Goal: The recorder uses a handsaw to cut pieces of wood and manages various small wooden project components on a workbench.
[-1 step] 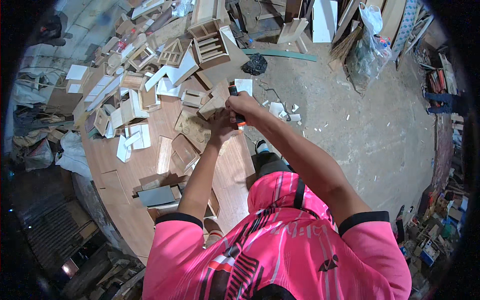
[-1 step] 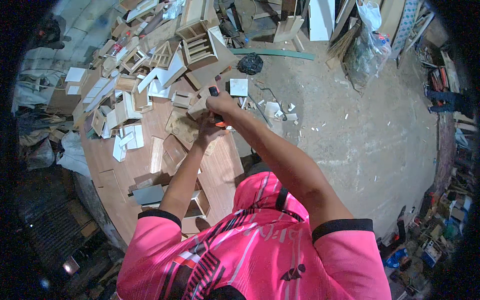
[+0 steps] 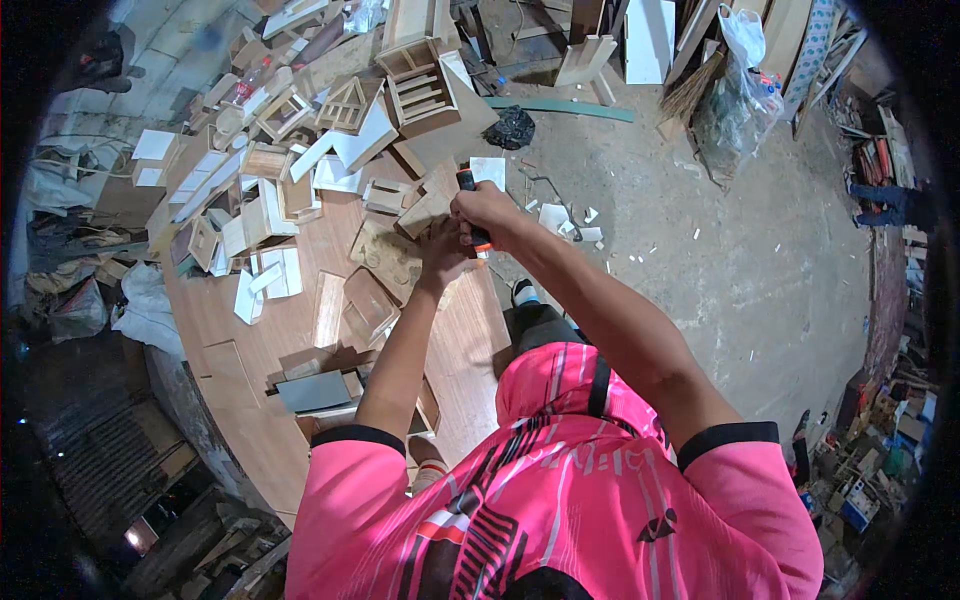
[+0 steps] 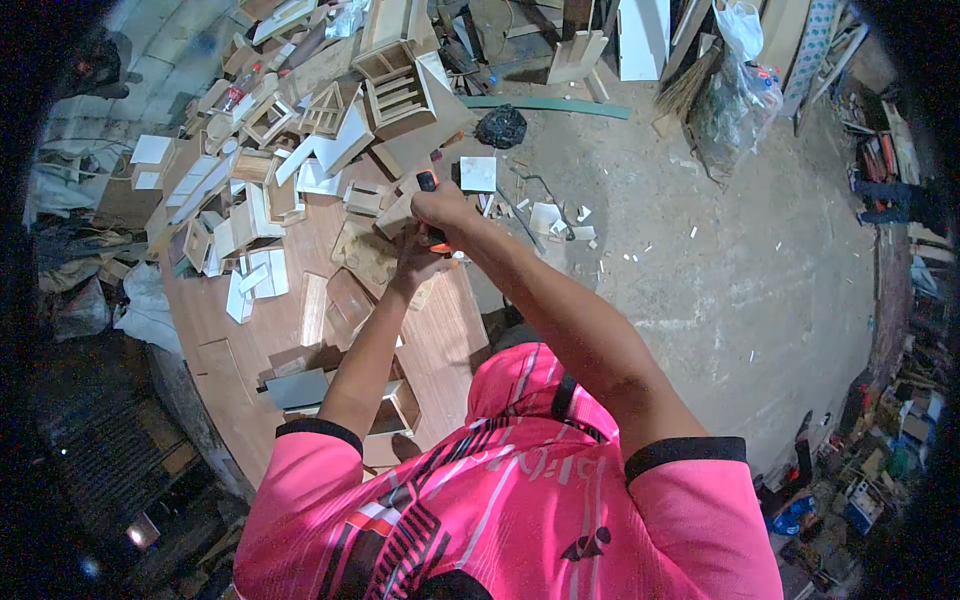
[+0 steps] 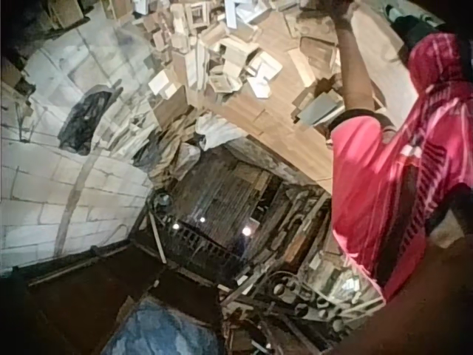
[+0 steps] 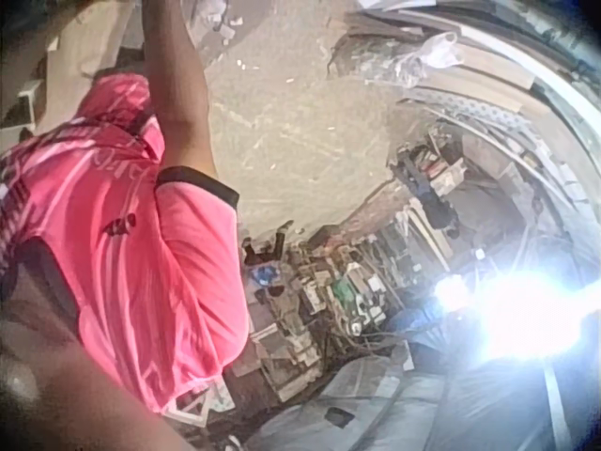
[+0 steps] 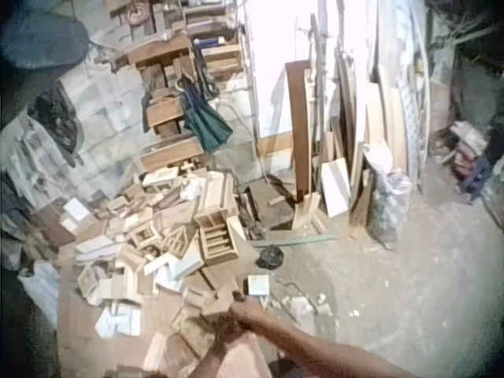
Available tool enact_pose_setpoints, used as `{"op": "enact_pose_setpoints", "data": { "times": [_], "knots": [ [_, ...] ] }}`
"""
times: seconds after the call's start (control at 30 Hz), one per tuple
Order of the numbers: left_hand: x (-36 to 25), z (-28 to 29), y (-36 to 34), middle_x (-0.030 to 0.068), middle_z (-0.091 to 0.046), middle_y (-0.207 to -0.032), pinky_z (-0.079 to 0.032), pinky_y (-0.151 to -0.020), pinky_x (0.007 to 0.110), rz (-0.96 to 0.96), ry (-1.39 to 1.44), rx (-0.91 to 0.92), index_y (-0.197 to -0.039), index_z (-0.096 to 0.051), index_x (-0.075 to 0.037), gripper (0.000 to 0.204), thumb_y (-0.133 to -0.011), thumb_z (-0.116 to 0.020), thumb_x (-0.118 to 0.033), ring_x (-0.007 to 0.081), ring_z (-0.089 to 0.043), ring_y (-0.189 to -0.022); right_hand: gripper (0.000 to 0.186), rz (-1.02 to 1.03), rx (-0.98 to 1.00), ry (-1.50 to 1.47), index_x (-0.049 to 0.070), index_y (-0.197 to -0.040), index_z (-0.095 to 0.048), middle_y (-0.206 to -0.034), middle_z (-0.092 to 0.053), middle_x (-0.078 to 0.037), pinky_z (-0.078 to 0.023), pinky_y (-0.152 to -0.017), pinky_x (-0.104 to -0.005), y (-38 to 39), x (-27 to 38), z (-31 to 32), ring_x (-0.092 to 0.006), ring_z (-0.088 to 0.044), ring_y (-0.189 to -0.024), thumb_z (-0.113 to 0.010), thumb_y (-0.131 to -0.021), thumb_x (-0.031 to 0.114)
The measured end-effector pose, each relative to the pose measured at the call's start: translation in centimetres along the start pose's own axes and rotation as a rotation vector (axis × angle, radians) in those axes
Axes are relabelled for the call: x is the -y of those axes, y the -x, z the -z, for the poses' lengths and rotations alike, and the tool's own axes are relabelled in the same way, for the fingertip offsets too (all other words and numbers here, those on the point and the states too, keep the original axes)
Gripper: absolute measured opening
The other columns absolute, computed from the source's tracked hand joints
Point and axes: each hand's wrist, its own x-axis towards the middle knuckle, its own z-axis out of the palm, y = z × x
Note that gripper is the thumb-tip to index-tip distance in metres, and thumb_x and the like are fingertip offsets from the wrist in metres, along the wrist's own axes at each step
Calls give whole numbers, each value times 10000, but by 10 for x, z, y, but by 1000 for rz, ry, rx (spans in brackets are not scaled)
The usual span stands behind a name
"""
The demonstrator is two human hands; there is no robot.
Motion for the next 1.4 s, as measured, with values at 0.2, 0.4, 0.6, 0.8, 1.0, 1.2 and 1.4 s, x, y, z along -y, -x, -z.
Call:
{"op": "enact_pose_setpoints", "data": {
  "times": [0.2, 0.4, 0.6, 0.8, 1.0, 1.2, 1.4],
  "knots": [
    [-31, 1, -1, -26, -538, -1224, -405, -957, 437, -295, -803, -158, -1151, -586, -193, 648, -562, -854, -161, 213, -498, -1154, 64, -14, 0, -30, -28, -767, -459, -560, -434, -61, -386, -358, -332, 5, 6, -3, -172, -447, -398, -513, -743, -4],
    [-81, 1, 7, 21, -618, -1144, -469, -900, 340, 191, -381, 6, -1162, -561, -74, 575, -644, -795, 10, 160, -580, -1049, 89, -78, 37, -61, -33, -772, -462, -579, -453, -66, -393, -367, -331, 19, 19, -5, -163, -463, -418, -522, -736, 22],
    [-59, 5, -1, 40, -584, -1173, -419, -957, 353, -53, -637, 53, -1143, -567, -115, 629, -572, -826, -69, 188, -524, -1133, 74, -55, -5, -36, -24, -754, -464, -587, -460, -68, -402, -368, -331, 14, 15, -6, -166, -476, -435, -520, -734, 18],
    [-27, 4, 0, 82, -514, -1234, -360, -997, 384, -94, -129, 38, -1271, -489, -173, 837, -512, -826, -281, 314, -440, -1180, 72, -59, -59, 25, -29, -753, -478, -590, -475, -86, -405, -373, -334, 0, 2, -2, -174, -472, -433, -518, -735, 28],
    [-29, 5, 0, 62, -418, -1366, -268, -1074, 404, -82, -714, 94, -1351, -419, -187, 899, -562, -802, -382, 281, -350, -1281, 73, 21, -28, -35, -31, -750, -492, -564, -482, -87, -404, -375, -343, -4, -8, -1, -182, -483, -425, -510, -736, 38],
    [5, 2, -9, 26, -454, -1312, -239, -1059, 442, -203, -520, 63, -1296, -469, -263, 844, -541, -786, -467, 219, -356, -1267, 86, -9, 0, -36, -43, -771, -493, -541, -474, -80, -401, -368, -342, 1, -5, 1, -184, -482, -417, -515, -751, 38],
    [13, 4, -6, 7, -460, -1297, -238, -1030, 457, -118, -618, 20, -1265, -490, -283, 845, -504, -794, -489, 254, -360, -1253, 62, -6, -39, -32, -28, -740, -496, -552, -471, -78, -396, -370, -328, 1, -7, 1, -178, -470, -421, -518, -750, 30]
  ]
}}
